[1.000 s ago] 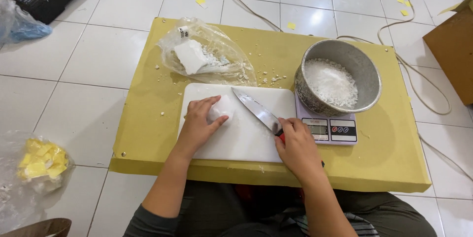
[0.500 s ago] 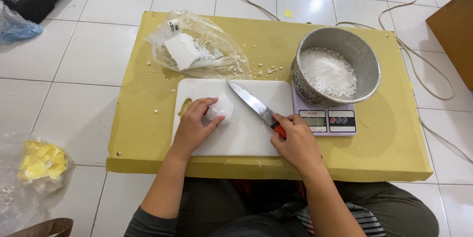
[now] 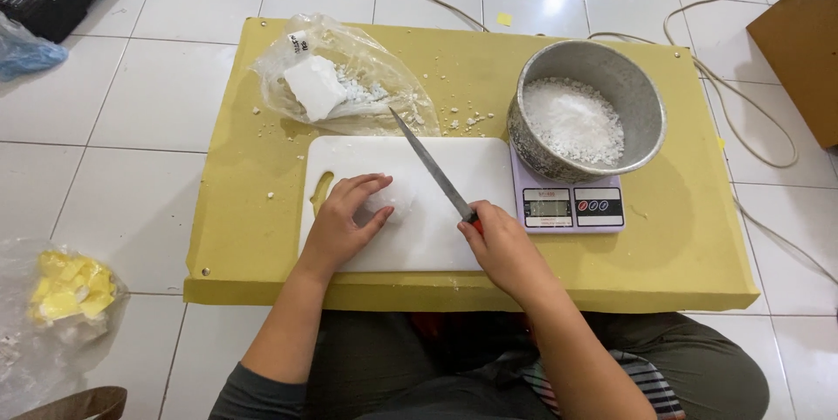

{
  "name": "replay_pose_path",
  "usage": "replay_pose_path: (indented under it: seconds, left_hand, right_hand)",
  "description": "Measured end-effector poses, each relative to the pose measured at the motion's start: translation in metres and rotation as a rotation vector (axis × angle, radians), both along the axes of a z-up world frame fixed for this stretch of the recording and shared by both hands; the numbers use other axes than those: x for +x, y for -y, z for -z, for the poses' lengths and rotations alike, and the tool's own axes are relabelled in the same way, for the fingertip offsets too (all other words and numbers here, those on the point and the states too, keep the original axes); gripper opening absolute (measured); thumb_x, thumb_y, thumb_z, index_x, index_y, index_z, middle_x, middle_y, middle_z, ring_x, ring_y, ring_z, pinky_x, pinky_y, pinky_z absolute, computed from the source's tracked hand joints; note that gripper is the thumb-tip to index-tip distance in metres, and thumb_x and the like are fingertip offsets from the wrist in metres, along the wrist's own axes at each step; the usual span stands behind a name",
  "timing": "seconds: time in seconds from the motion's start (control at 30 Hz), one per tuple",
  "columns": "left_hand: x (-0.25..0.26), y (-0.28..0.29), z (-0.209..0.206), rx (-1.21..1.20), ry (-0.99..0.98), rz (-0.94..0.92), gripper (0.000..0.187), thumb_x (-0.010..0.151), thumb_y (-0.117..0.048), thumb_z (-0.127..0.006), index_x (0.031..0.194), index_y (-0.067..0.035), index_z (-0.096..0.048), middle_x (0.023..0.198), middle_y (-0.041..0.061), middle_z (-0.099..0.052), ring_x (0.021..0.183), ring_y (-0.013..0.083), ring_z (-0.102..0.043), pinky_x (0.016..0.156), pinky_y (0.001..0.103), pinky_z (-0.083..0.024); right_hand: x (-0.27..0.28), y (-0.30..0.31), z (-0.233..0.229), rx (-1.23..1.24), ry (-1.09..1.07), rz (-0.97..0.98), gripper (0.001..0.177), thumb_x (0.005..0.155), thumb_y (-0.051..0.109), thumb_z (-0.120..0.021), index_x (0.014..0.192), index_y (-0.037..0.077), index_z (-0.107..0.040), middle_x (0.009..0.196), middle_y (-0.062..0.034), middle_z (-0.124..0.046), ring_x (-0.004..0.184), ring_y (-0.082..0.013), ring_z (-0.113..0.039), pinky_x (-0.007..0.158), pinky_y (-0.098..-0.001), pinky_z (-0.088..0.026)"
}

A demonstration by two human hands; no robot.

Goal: A person uses a knife to shave and chop small pieces from a large block of white wax on a cutting board.

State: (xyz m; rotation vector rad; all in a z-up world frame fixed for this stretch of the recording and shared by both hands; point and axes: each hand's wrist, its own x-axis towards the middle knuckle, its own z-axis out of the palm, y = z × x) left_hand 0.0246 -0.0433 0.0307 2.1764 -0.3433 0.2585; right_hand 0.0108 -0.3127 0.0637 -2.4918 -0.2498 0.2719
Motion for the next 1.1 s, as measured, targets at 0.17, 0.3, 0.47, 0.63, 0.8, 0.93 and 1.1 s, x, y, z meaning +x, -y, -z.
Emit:
replay_pose_path:
  seconds: [0.17,0.3,0.47,0.63,0.8,0.93,1.1]
  left_hand:
    - [0.000,0.001,0.002,0.013,0.025,0.005,0.041,0.088,-0.026,-0.081,0.129,-0.019,-0.073,0.129,0.015,-0.069,0.121,0.0365,-0.064,0.099,0.047,-0.056]
    - [0.001,0.001,0.013,0.066,0.092,0.038,0.039,0.089,-0.026,-0.079,0.127,-0.017,-0.073,0.129,0.016,-0.068,0.121,0.0364,-0.063,0.099,0.046,-0.056]
    - [0.002,0.003,0.020,0.122,0.119,0.035,0.039,0.089,-0.024,-0.080,0.127,-0.017,-0.073,0.129,0.016,-0.068,0.121,0.0362,-0.064,0.098,0.045,-0.057]
    - [0.003,0.005,0.019,0.135,0.127,0.036,0.039,0.089,-0.025,-0.080,0.126,-0.016,-0.072,0.129,0.016,-0.067,0.122,0.0366,-0.063,0.098,0.045,-0.057]
    - [0.002,0.004,0.017,0.152,0.143,0.035,0.036,0.091,-0.026,-0.077,0.125,-0.017,-0.072,0.129,0.015,-0.067,0.122,0.0349,-0.064,0.099,0.043,-0.057]
    - [0.002,0.005,0.015,0.147,0.147,0.036,0.036,0.091,-0.024,-0.078,0.125,-0.016,-0.072,0.128,0.015,-0.067,0.120,0.0347,-0.064,0.098,0.044,-0.057]
    - [0.003,0.003,0.019,0.125,0.127,0.049,0.036,0.090,-0.025,-0.078,0.125,-0.017,-0.072,0.128,0.014,-0.067,0.122,0.0344,-0.063,0.102,0.045,-0.055]
  right_hand:
    - [-0.004,-0.020,-0.036,-0.202,-0.037,-0.087,0.033,0.106,0.031,-0.042,0.125,0.006,-0.054,0.089,-0.0195,-0.071,0.083,-0.0394,-0.074,0.074,-0.0493,-0.059]
    - [-0.001,-0.033,-0.069,-0.326,-0.087,-0.220,0.032,0.108,0.027,-0.034,0.119,0.002,-0.051,0.081,-0.0220,-0.070,0.077,-0.0435,-0.074,0.070,-0.0510,-0.059]
    - [0.006,-0.031,-0.056,-0.357,-0.040,-0.247,0.032,0.108,0.029,-0.034,0.112,0.002,-0.052,0.073,-0.0201,-0.067,0.069,-0.0423,-0.074,0.063,-0.0498,-0.059]
    - [0.008,-0.030,-0.057,-0.391,-0.016,-0.262,0.033,0.108,0.028,-0.036,0.106,0.001,-0.053,0.069,-0.0193,-0.066,0.064,-0.0406,-0.073,0.059,-0.0482,-0.059]
    - [0.010,-0.030,-0.059,-0.475,-0.037,-0.287,0.034,0.108,0.029,-0.036,0.098,0.002,-0.054,0.069,-0.0178,-0.067,0.066,-0.0370,-0.074,0.060,-0.0452,-0.060]
    - [0.008,-0.035,-0.050,-0.542,0.006,-0.293,0.032,0.108,0.028,-0.037,0.096,0.004,-0.054,0.066,-0.0152,-0.066,0.063,-0.0339,-0.074,0.057,-0.0437,-0.060]
    - [0.002,-0.046,-0.035,-0.643,0.082,-0.267,0.031,0.109,0.027,-0.037,0.098,0.004,-0.055,0.062,-0.0092,-0.066,0.059,-0.0250,-0.073,0.056,-0.0398,-0.059]
